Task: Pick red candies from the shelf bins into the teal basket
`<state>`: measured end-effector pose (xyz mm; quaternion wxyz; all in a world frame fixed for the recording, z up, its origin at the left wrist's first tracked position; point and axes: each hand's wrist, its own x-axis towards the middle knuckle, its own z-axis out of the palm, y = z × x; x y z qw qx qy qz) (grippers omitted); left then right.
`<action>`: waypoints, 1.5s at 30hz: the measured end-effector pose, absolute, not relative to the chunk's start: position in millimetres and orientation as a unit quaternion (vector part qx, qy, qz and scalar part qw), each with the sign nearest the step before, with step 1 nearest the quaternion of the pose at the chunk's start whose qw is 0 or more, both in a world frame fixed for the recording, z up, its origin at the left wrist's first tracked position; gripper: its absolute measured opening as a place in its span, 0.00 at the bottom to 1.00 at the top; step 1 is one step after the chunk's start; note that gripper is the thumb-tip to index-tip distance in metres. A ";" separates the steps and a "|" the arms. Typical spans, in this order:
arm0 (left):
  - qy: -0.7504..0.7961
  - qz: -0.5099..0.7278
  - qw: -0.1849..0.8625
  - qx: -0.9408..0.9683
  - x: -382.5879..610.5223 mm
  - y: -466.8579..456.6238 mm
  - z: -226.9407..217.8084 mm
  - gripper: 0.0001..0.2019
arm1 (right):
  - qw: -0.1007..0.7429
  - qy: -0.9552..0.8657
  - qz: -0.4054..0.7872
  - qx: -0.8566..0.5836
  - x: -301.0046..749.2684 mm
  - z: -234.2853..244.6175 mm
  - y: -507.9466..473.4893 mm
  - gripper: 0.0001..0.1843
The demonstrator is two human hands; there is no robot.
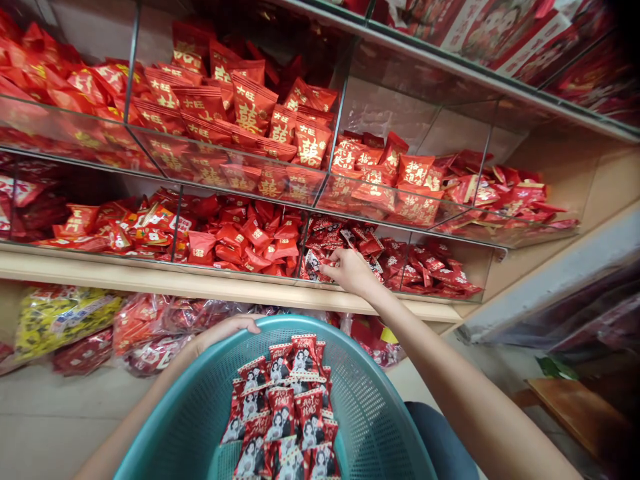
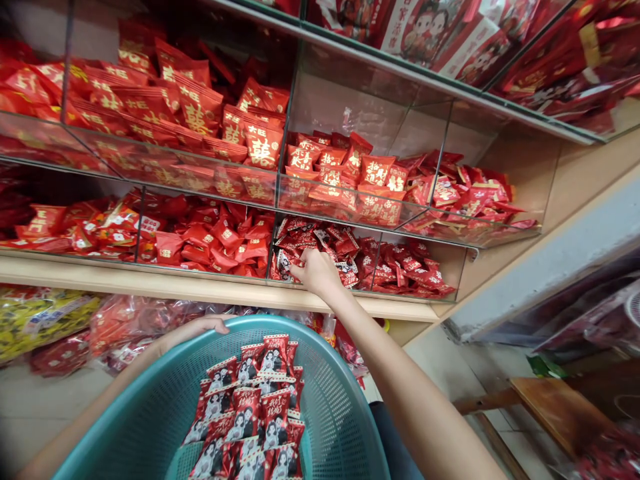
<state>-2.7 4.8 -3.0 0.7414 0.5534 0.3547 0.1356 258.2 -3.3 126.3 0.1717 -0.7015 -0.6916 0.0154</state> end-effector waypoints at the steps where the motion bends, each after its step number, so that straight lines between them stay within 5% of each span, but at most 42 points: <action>1: 0.352 0.137 0.744 0.552 -3.2 5.0 -3.6 0.28 | 0.200 -0.694 0.019 -0.691 261.8 123.3 -4.1 0.13; 17: 0.360 0.154 0.766 0.509 0.4 -0.3 2.3 0.23 | 0.496 -0.685 0.111 -0.522 257.1 132.2 -53.5 0.11; 24: 0.354 0.157 0.747 0.541 3.9 -4.6 9.4 0.21 | 0.274 -0.779 0.347 -0.445 218.0 73.3 -68.7 0.10; 32: 0.335 0.172 0.727 0.574 -1.7 4.2 -6.8 0.23 | 0.178 -0.830 0.322 -0.418 196.5 35.2 -41.2 0.08; 45: 0.342 0.173 0.683 0.622 1.6 4.0 1.2 0.23 | 0.136 -0.893 0.064 -0.425 185.4 16.6 -51.9 0.09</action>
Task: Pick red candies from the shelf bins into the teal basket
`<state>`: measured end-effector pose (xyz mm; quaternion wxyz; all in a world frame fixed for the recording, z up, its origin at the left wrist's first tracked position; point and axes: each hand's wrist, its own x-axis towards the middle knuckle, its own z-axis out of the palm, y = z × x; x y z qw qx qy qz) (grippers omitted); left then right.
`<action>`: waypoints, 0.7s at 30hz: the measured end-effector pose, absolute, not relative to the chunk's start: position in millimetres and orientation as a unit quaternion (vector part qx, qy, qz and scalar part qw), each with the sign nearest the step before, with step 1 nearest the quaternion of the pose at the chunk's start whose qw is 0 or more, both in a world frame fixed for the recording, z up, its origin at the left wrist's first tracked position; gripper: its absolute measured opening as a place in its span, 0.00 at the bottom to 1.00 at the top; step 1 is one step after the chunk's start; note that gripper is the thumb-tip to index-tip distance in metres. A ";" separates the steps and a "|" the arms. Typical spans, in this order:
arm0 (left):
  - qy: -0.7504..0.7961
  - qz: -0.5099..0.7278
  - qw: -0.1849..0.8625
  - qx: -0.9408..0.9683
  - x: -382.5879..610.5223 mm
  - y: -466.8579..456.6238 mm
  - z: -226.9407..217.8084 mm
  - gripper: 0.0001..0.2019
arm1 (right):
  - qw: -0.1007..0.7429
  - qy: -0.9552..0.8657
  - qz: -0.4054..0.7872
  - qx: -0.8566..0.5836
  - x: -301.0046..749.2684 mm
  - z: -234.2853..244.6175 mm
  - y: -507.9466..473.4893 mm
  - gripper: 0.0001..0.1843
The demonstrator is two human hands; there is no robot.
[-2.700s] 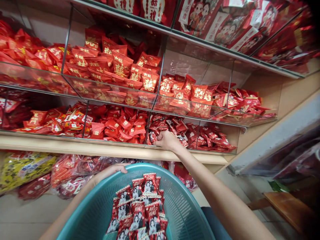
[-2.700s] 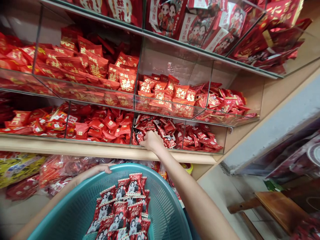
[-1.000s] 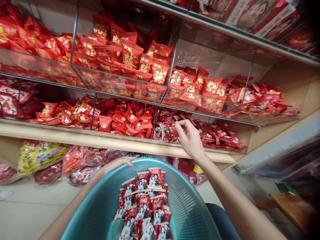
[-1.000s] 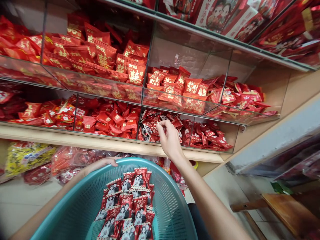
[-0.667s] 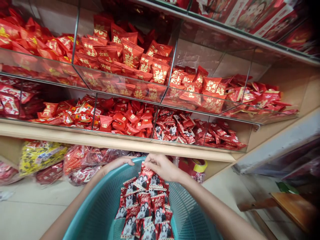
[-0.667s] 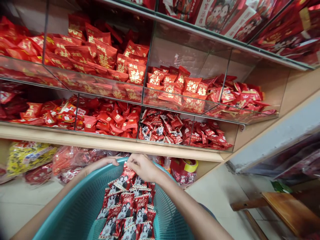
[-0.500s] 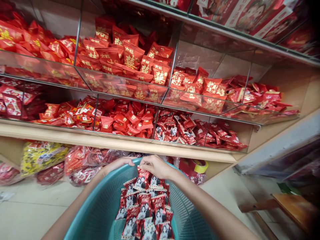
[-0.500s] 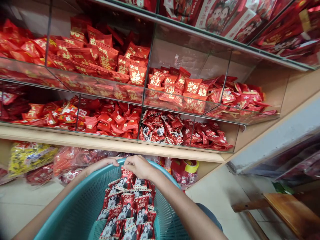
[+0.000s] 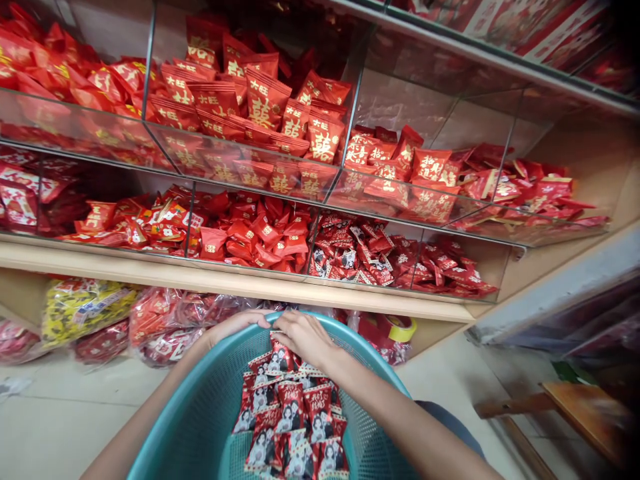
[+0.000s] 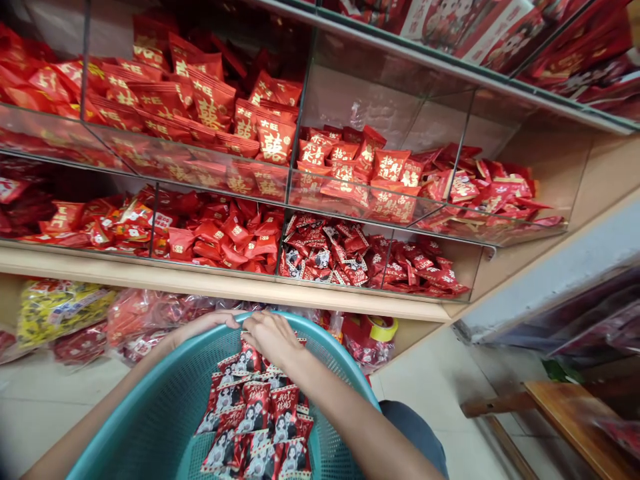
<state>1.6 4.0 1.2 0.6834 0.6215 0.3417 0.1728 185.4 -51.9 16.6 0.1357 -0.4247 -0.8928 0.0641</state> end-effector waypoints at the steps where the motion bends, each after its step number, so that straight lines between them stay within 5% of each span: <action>1: 0.335 0.173 0.689 0.618 1.9 3.5 1.6 0.23 | 0.129 -0.893 0.045 -0.428 184.7 15.5 -53.7 0.09; 7: 0.310 0.166 0.735 0.580 3.2 1.4 1.6 0.22 | 0.131 -0.885 -0.008 -0.446 180.3 16.3 -62.3 0.06; 16: 0.353 0.153 0.741 0.550 -0.1 -1.7 6.2 0.20 | 0.289 -0.820 -0.103 -0.484 239.7 85.3 -32.3 0.15; 21: 0.361 0.151 0.764 0.513 3.2 -5.9 12.2 0.25 | 0.200 -0.786 -0.168 -0.561 283.7 109.2 -6.7 0.12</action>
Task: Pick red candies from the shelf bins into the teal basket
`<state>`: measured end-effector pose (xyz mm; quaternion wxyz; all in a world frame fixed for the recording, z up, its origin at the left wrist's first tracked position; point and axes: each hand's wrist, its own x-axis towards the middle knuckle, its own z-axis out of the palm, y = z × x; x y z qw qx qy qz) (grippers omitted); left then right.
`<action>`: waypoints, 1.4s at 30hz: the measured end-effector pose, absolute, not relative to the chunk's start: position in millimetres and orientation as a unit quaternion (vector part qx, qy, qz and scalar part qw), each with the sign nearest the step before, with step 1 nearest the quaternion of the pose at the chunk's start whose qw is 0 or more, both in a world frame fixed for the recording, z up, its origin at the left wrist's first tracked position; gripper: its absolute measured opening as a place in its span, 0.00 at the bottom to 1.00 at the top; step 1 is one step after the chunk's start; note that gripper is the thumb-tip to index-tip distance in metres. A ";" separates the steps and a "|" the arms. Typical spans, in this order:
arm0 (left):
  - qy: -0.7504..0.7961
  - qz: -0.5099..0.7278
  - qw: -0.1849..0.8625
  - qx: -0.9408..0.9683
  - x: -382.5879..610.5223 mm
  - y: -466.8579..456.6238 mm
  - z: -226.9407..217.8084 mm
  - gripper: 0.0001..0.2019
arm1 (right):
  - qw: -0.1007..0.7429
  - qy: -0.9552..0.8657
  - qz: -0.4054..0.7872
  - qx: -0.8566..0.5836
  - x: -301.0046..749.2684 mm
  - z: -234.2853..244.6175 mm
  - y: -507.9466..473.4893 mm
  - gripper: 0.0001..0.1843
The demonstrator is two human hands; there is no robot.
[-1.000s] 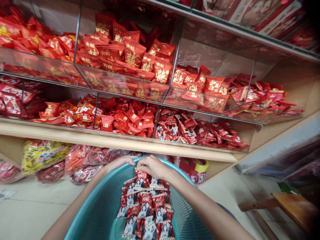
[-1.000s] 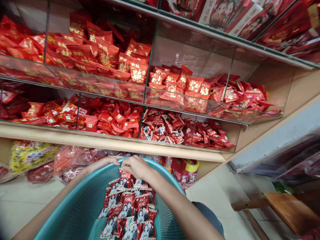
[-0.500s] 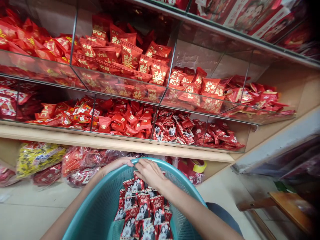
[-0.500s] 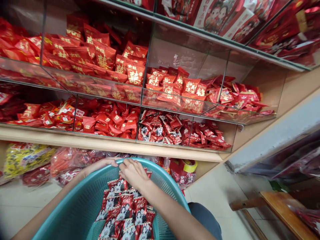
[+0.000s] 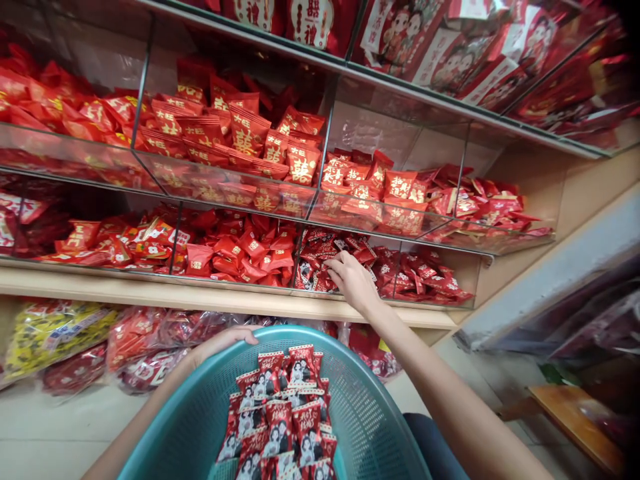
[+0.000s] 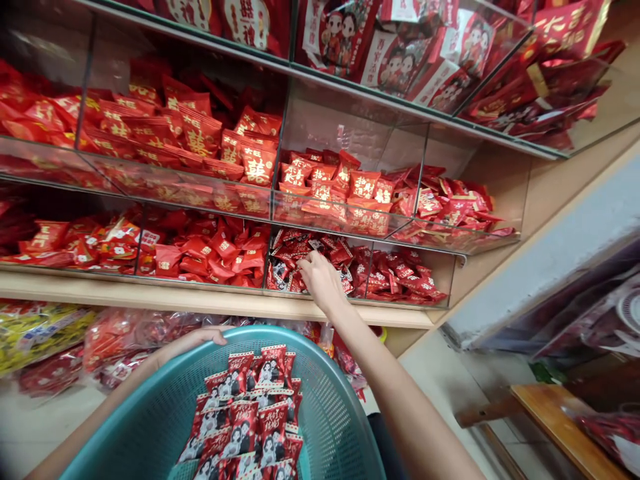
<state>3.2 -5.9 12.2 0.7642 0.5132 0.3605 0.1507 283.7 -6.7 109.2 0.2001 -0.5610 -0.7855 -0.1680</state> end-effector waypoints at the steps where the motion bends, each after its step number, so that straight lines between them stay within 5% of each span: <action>1: 0.367 0.151 0.762 0.512 3.7 -6.0 12.5 0.26 | 0.171 -0.788 -0.174 -0.565 288.3 110.6 -3.5 0.12; 6: 0.376 0.152 0.753 0.519 3.6 -3.0 8.7 0.27 | 0.090 -0.792 -0.192 -0.573 291.6 113.1 3.7 0.12; 13: 0.374 0.155 0.746 0.530 1.3 1.3 1.3 0.26 | 0.083 -0.803 -0.219 -0.548 289.4 123.5 5.6 0.11; 21: 0.372 0.141 0.739 0.543 -1.1 9.3 -8.3 0.27 | 0.369 -0.762 -0.123 -0.518 298.6 135.4 -32.9 0.08; 27: 0.368 0.146 0.746 0.536 -0.6 5.8 -5.6 0.28 | 0.549 -0.609 0.245 -0.518 272.7 88.6 -90.8 0.08; 33: 0.372 0.150 0.746 0.531 0.8 1.7 1.1 0.28 | 0.529 -0.539 0.433 -0.492 259.2 40.8 -130.2 0.10; 42: 0.379 0.152 0.739 0.535 0.0 -0.7 4.2 0.27 | 0.374 -0.431 0.571 -0.590 251.0 18.0 -185.4 0.19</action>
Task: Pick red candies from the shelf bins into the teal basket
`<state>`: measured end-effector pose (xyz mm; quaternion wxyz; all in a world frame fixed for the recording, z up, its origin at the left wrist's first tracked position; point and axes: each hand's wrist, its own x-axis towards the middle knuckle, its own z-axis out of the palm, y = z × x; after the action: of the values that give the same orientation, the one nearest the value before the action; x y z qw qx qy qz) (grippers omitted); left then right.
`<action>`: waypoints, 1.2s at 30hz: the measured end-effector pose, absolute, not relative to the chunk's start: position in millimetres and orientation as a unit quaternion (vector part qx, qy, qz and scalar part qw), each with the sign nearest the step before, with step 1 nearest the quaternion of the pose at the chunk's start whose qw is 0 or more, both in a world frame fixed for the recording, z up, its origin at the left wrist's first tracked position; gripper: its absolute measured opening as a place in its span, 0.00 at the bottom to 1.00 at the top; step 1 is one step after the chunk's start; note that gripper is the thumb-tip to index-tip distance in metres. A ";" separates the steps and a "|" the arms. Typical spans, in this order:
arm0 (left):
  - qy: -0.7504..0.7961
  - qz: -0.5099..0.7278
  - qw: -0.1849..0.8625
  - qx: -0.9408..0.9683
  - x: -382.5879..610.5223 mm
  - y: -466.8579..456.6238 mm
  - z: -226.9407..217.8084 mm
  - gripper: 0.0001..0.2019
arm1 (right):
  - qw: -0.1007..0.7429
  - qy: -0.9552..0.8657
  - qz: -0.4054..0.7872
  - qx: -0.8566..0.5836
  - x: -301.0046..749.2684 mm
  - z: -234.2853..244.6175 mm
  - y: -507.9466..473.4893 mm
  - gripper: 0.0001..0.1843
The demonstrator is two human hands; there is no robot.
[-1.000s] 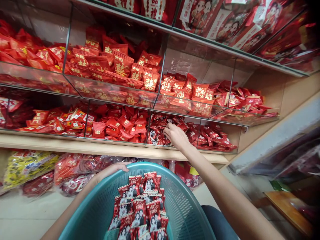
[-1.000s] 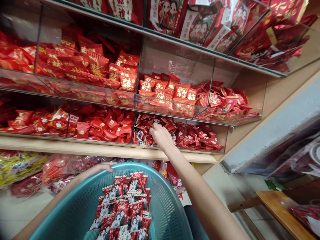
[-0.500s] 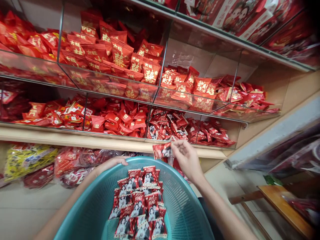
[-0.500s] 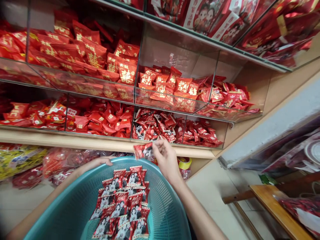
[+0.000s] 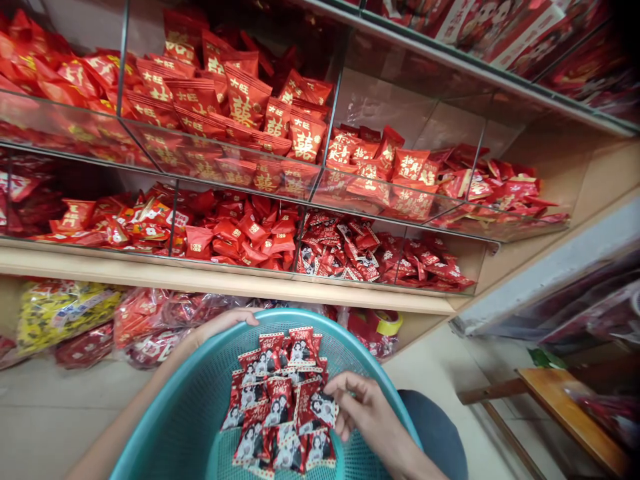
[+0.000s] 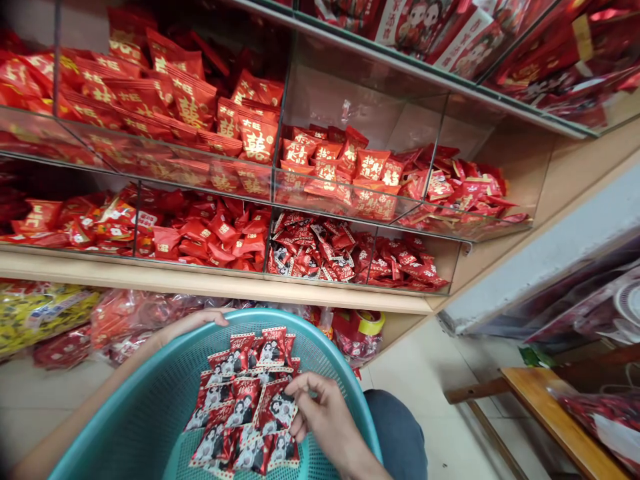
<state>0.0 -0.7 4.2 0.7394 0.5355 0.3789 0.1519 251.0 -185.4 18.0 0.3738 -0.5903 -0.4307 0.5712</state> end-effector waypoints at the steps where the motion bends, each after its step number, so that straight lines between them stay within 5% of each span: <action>1: 0.378 0.152 0.738 0.538 0.0 -0.6 4.4 0.27 | 0.373 -0.406 0.579 -0.600 250.1 16.8 -188.1 0.20; 10: 0.361 0.153 0.740 0.546 1.0 -2.0 6.4 0.25 | 0.459 -0.252 0.578 -0.626 247.1 13.8 -188.2 0.28; 25: 0.375 0.154 0.738 0.539 1.4 -2.8 8.1 0.28 | 0.503 -0.212 0.590 -0.594 235.8 -8.0 -195.8 0.27; 36: 0.357 0.157 0.736 0.553 -1.4 0.1 2.2 0.24 | 0.402 -0.185 0.694 -0.568 230.8 -9.4 -209.8 0.30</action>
<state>-1.4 0.1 2.2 0.7357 0.5534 0.3575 0.1570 230.8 -209.8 -9.4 0.4018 -0.5683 -0.1850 0.6938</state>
